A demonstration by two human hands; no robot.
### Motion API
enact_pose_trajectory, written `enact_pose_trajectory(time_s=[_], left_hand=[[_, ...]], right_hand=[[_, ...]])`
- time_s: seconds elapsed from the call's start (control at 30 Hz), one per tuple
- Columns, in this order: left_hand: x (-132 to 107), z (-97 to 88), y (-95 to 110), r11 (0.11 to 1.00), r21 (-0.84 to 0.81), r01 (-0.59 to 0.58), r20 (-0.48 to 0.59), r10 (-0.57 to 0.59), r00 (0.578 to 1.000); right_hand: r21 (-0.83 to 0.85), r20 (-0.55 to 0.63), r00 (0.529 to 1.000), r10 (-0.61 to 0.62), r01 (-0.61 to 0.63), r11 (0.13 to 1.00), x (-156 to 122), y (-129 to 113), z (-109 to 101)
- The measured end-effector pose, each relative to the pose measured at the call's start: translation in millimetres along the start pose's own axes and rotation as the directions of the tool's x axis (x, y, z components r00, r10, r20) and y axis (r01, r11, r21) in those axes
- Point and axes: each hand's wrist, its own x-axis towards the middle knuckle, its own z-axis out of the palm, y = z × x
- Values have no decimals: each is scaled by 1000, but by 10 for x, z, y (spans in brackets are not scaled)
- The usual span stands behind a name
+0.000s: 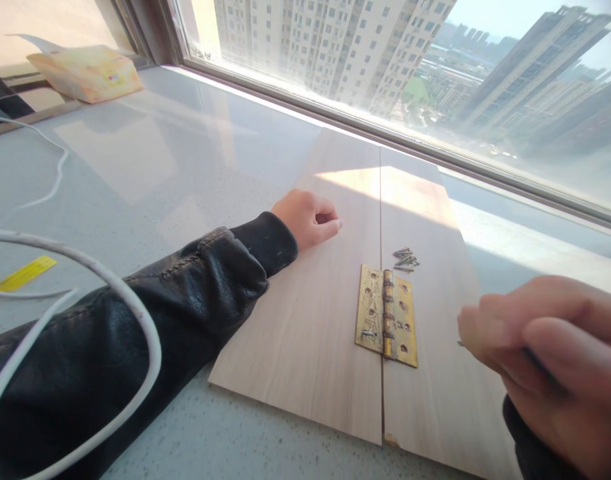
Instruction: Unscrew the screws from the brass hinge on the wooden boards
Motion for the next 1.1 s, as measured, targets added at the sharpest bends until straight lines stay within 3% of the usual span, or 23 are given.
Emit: enact_pose_trajectory(time_s=[0.17, 0.27, 0.6, 1.1], left_hand=[[-4, -2, -1, 1000, 5, -2, 0, 2, 1000], [-1, 5, -8, 1000, 1, 1, 1, -1, 1000], [1, 2, -20, 1000, -12, 2, 0, -2, 1000], [4, 3, -13, 1000, -17, -8, -4, 8, 1000]], right_hand=[[-474, 222, 968, 115, 4, 881, 41, 66, 159], [-577, 279, 952, 123, 64, 814, 28, 143, 279], [-644, 316, 947, -60, 260, 719, -88, 190, 316], [-571, 380, 917, -121, 336, 749, -85, 213, 294]])
